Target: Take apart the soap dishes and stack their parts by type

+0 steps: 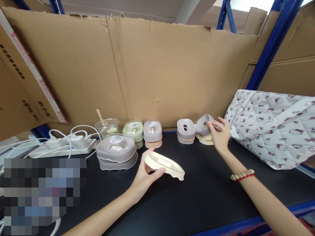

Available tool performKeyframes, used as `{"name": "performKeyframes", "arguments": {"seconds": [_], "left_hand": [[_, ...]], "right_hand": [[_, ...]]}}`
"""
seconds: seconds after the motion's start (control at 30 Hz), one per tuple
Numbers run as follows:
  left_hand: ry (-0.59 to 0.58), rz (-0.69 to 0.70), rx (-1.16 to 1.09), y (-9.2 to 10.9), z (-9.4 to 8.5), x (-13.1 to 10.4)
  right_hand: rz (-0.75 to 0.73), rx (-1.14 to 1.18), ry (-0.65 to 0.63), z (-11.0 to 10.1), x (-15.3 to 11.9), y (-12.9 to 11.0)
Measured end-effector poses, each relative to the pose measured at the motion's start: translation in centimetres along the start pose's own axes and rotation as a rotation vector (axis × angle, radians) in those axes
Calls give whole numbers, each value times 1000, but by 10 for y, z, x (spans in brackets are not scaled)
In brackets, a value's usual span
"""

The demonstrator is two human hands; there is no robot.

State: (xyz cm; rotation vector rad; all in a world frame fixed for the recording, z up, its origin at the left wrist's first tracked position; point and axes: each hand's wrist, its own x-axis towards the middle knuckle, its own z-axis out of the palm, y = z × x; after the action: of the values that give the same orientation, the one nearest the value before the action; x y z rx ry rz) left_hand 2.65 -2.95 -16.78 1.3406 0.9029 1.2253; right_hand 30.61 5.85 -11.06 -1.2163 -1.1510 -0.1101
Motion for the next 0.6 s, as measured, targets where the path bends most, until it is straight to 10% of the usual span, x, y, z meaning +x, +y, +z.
{"name": "performKeyframes", "arguments": {"seconds": [0.6], "left_hand": [[-28, -60, 12, 13, 4, -3]], "right_hand": [[-279, -796, -627, 18, 11, -29]]}}
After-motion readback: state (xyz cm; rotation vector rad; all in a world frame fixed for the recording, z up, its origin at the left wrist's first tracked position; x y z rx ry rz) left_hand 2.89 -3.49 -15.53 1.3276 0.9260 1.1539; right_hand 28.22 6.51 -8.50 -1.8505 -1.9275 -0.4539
